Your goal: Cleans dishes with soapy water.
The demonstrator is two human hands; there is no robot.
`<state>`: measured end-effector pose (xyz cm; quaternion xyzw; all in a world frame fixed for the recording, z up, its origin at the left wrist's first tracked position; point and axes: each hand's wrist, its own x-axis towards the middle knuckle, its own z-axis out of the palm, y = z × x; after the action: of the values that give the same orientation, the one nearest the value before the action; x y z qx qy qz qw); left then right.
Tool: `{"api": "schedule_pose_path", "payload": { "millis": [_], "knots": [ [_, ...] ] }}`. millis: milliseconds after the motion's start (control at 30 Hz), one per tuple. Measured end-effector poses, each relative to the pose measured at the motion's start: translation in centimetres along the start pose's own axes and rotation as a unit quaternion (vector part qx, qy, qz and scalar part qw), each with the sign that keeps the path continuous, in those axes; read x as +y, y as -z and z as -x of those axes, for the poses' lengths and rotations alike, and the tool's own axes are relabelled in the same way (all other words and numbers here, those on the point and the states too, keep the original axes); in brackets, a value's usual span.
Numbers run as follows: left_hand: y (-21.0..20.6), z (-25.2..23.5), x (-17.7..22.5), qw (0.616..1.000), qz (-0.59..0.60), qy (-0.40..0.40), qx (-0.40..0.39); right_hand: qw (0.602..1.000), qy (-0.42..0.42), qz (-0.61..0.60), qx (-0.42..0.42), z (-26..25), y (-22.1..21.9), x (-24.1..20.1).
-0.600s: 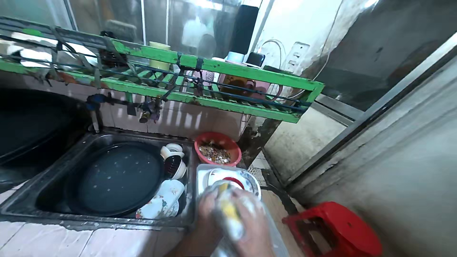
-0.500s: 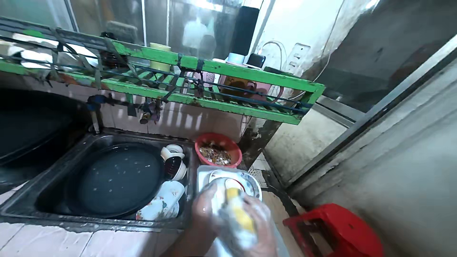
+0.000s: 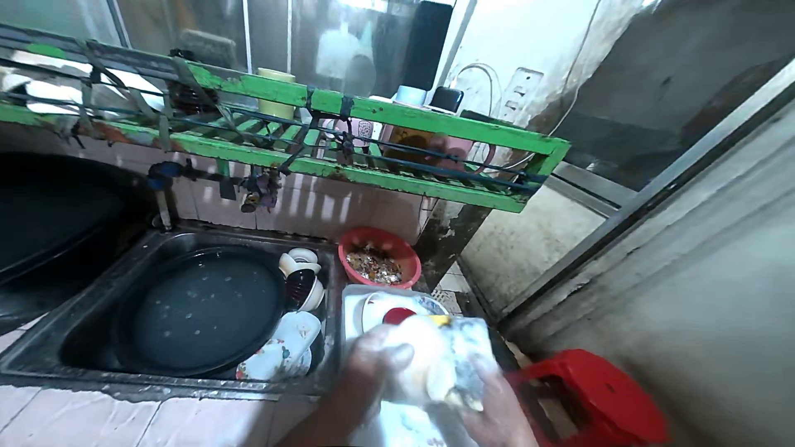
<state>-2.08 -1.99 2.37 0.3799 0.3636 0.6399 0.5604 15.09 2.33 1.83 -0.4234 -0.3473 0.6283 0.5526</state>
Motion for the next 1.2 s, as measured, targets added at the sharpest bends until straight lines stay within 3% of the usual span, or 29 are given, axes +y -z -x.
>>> {"api": "schedule_pose_path", "payload": {
  "millis": [67, 100, 200, 267, 300, 367, 400, 433, 500, 567, 633, 700, 767, 833, 867, 967, 1033, 1067, 1133, 1167, 1200],
  "knots": [
    [-0.2, -0.5, 0.4, 0.998, 0.055, -0.009, 0.029, 0.996, 0.016, -0.079, 0.024, 0.4, -0.9, -0.3],
    [-0.1, -0.6, 0.5, 0.999, 0.041, 0.012, 0.031, 0.996, 0.058, -0.058, 0.041, 0.3, -1.3, -0.7],
    [1.2, -1.1, -0.3, 0.986, 0.032, 0.158, -0.036, 0.952, 0.239, 0.186, 0.04, 0.2, -0.8, -2.1],
    [1.8, -1.0, -2.2, 0.959, 0.159, 0.216, -0.088, 0.888, 0.328, 0.321, -0.041, 1.4, -0.6, -2.4],
    [1.6, -1.2, -2.4, 0.946, 0.204, 0.241, -0.068, 0.862, 0.344, 0.358, -0.103, 2.2, -0.6, -2.2],
    [0.8, -2.1, -1.7, 0.942, 0.197, 0.271, 0.031, 0.849, 0.295, 0.397, -0.185, 3.2, -0.3, -1.4],
    [0.8, -2.5, -1.7, 0.952, 0.159, 0.257, 0.056, 0.875, 0.225, 0.386, -0.186, 3.1, 0.1, -0.7],
    [0.9, -2.6, -1.8, 0.964, 0.111, 0.234, 0.068, 0.912, 0.146, 0.353, -0.147, 2.3, 0.5, 0.1],
    [1.0, -2.1, -2.7, 0.989, -0.008, 0.14, 0.038, 0.96, 0.084, 0.258, -0.072, 0.1, 1.5, 1.5],
    [-0.2, -1.4, -4.5, 0.995, -0.101, 0.009, 0.019, 0.968, 0.087, 0.236, -0.013, -0.6, 0.8, 1.8],
    [-2.0, -1.0, -6.0, 0.99, -0.133, -0.037, 0.041, 0.958, 0.067, 0.277, 0.02, 0.4, -0.6, 2.2],
    [-2.4, -1.1, -5.8, 0.987, -0.138, -0.005, 0.081, 0.948, 0.053, 0.315, 0.002, 1.6, -1.7, 3.0],
    [-1.6, -1.7, -3.1, 0.98, -0.141, 0.12, 0.075, 0.92, 0.104, 0.37, -0.08, 2.5, -1.4, 3.3],
    [-0.6, -2.5, -1.4, 0.971, -0.144, 0.188, 0.019, 0.895, 0.151, 0.388, -0.16, 3.1, -0.2, 3.4],
    [-0.2, -2.5, -1.5, 0.973, -0.16, 0.163, -0.031, 0.905, 0.137, 0.371, -0.156, 3.1, 0.1, 3.2],
    [-0.2, -1.9, -3.7, 0.976, -0.197, 0.016, -0.091, 0.931, 0.097, 0.351, -0.005, 3.1, -0.6, 2.3],
    [-0.7, -1.9, -4.1, 0.978, -0.189, -0.011, -0.084, 0.947, 0.065, 0.31, 0.055, 2.7, -1.4, 2.4],
    [-0.5, -2.1, -4.1, 0.979, -0.186, -0.004, -0.083, 0.947, 0.049, 0.314, 0.035, 2.8, -1.6, 2.4],
    [0.8, -3.1, -4.2, 0.979, -0.175, 0.022, -0.098, 0.929, 0.037, 0.357, -0.084, 2.1, -1.0, 2.7],
    [1.4, -3.6, -3.9, 0.977, -0.173, 0.053, -0.116, 0.895, 0.054, 0.415, -0.156, 1.6, -0.6, 2.7],
    [2.0, -4.3, -3.8, 0.972, -0.173, 0.085, -0.134, 0.832, 0.101, 0.494, -0.232, 1.1, -0.1, 2.4]
  ]
}}
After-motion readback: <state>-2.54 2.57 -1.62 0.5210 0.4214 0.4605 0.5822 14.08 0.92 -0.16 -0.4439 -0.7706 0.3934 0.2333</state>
